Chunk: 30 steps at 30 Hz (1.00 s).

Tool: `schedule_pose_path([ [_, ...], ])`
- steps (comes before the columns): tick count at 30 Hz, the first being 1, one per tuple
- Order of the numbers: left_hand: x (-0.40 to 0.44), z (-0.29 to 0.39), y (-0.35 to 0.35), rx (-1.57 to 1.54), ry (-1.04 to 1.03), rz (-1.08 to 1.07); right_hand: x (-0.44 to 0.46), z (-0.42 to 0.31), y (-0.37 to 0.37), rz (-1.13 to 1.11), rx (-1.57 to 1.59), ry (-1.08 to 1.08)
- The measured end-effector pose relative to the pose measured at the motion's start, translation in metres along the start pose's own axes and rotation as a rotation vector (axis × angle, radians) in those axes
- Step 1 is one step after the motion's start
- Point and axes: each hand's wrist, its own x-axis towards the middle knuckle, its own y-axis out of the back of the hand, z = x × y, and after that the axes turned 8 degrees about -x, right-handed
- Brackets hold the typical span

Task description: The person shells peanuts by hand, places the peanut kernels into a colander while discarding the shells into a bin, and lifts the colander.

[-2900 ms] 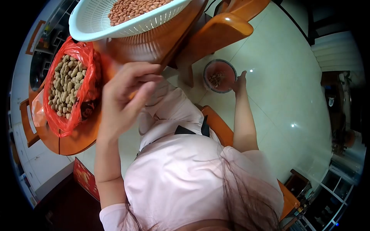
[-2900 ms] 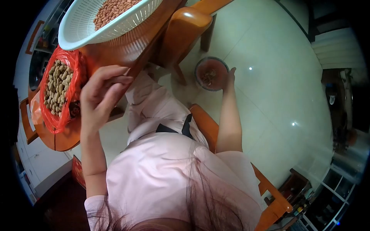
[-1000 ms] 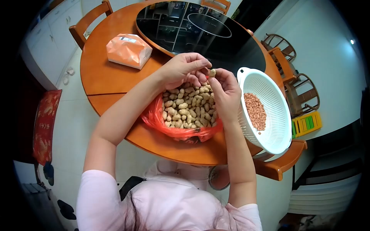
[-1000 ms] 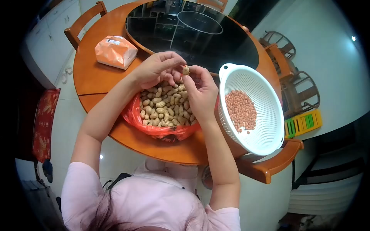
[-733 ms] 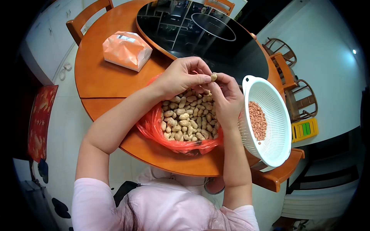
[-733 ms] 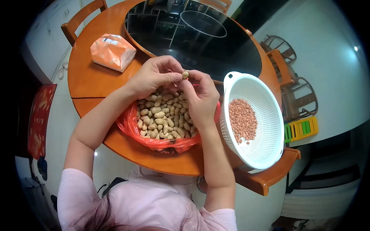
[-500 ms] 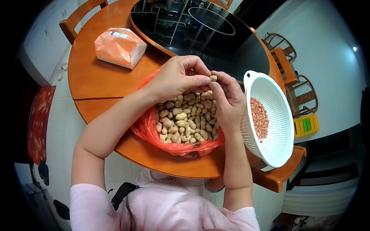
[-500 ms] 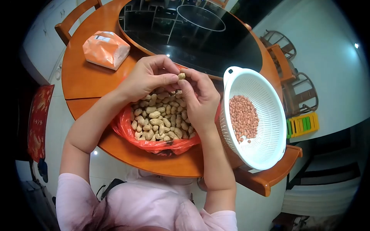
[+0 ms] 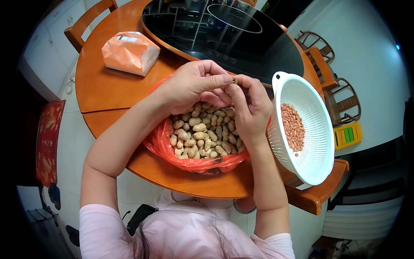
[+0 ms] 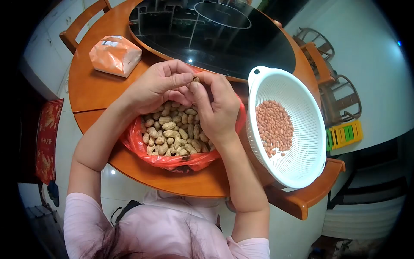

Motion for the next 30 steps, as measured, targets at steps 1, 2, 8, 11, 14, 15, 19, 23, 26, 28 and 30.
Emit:
schedule_pose_path([
  [1, 0.001, 0.000, 0.000, -0.001, -0.015, 0.008, 0.000, 0.001, -0.002, 0.004, 0.033, 0.002],
  [2, 0.001, -0.001, 0.000, -0.002, -0.028, 0.017, 0.001, 0.000, -0.003, 0.007, 0.025, 0.010],
  [8, 0.000, -0.011, -0.014, 0.095, -0.193, 0.115, 0.001, 0.000, -0.001, 0.003, -0.032, 0.002],
  [11, 0.002, -0.015, -0.019, 0.098, -0.210, 0.176, 0.001, 0.002, -0.004, 0.039, -0.022, -0.040],
  [14, 0.005, -0.017, -0.022, 0.129, -0.227, 0.252, 0.002, 0.002, -0.010, 0.099, 0.008, -0.071],
  [15, 0.006, -0.018, -0.022, 0.138, -0.228, 0.261, 0.002, 0.003, -0.011, 0.108, 0.009, -0.073],
  [19, 0.009, -0.021, -0.021, 0.162, -0.238, 0.283, 0.002, 0.001, -0.012, 0.116, -0.006, -0.138],
  [23, 0.011, -0.026, -0.019, 0.089, -0.270, 0.290, 0.004, 0.003, -0.013, 0.156, 0.091, -0.204],
  [26, 0.013, -0.024, -0.016, -0.045, -0.229, 0.272, 0.005, 0.006, -0.010, 0.112, 0.279, -0.309],
  [28, 0.013, -0.021, -0.015, -0.086, -0.219, 0.257, 0.004, 0.012, -0.011, 0.097, 0.468, -0.381],
  [30, 0.013, -0.019, -0.012, -0.092, -0.210, 0.239, 0.004, 0.008, -0.007, 0.082, 0.650, -0.451],
])
